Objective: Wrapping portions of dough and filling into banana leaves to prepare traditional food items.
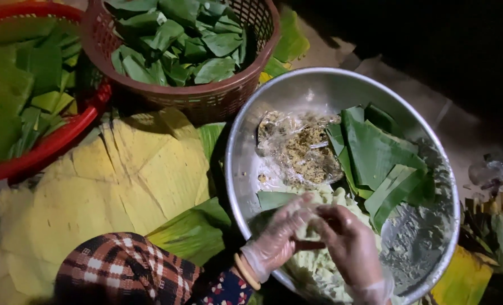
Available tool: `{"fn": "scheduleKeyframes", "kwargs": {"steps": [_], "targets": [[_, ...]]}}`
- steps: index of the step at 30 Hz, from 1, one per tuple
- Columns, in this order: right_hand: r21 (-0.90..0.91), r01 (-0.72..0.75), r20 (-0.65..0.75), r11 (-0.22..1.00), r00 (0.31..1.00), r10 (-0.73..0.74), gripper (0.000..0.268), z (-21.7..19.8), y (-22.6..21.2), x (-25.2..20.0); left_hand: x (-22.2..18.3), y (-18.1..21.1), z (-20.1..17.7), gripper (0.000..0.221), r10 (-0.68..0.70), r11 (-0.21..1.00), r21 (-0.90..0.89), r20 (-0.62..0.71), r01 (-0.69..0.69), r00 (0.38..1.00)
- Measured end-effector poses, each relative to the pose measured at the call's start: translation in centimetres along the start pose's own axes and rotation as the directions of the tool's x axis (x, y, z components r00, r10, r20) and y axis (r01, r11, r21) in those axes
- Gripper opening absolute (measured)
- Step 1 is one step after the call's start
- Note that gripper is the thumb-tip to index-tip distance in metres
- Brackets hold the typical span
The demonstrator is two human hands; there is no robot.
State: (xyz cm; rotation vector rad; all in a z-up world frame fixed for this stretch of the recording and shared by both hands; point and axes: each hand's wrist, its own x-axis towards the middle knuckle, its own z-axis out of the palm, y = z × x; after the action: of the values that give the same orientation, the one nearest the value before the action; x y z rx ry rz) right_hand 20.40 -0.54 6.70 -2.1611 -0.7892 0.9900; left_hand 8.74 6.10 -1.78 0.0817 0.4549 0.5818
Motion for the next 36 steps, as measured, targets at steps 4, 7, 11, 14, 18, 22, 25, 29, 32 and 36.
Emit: {"fn": "scheduleKeyframes", "kwargs": {"steps": [4,7,11,14,18,22,25,29,32,36], "targets": [[-0.004,0.141,0.076,0.99,0.987,-0.14,0.028,-2.0,2.3,1.6,1.0,-0.4,-0.9,0.049,0.012,0.988,0.154,0.016,-0.014,1.0],[-0.324,-0.036,0.161,0.945,0.983,0.093,0.042,-1.2,6.3,3.9,1.5,-0.2,-2.1,0.022,0.174,0.969,0.205,-0.156,-0.141,0.972],[-0.612,0.154,0.434,0.776,0.886,0.167,0.034,3.3,13.5,5.8,1.8,-0.7,-2.6,0.015,0.212,0.952,0.263,-0.2,-0.156,0.957],[-0.512,0.259,0.587,0.819,0.802,0.113,0.069,1.9,8.0,2.4,2.1,-0.9,-2.5,0.037,0.206,0.932,0.328,-0.123,-0.156,0.971],[-0.444,0.339,0.645,0.829,0.764,0.033,0.045,0.2,9.3,-0.7,1.3,0.0,-1.6,0.054,0.142,0.978,0.165,-0.076,-0.128,0.987],[-0.287,0.402,0.502,0.87,0.836,-0.221,0.011,-1.9,10.3,-2.5,0.6,0.5,-0.2,0.021,0.174,0.968,0.213,-0.183,-0.134,0.968],[-0.058,0.427,0.345,0.902,0.857,-0.383,0.017,-3.3,7.5,-3.3,0.6,0.4,-0.3,0.035,0.088,0.991,0.114,-0.151,-0.071,0.985],[0.186,0.581,0.213,0.793,0.764,-0.61,0.073,0.5,1.7,-0.9,1.0,-0.7,-3.1,0.052,0.022,0.999,0.026,0.217,-0.029,0.976],[-0.23,0.527,0.087,0.818,0.849,-0.522,0.016,6.6,3.3,0.7,-0.7,1.0,0.3,0.063,0.138,0.98,0.152,-0.051,-0.129,0.989],[0.445,-0.092,0.197,0.891,0.98,0.003,0.033,6.0,0.9,-0.6,0.2,-0.2,-1.9,0.022,0.041,0.991,0.129,0.041,-0.046,0.998]]}}
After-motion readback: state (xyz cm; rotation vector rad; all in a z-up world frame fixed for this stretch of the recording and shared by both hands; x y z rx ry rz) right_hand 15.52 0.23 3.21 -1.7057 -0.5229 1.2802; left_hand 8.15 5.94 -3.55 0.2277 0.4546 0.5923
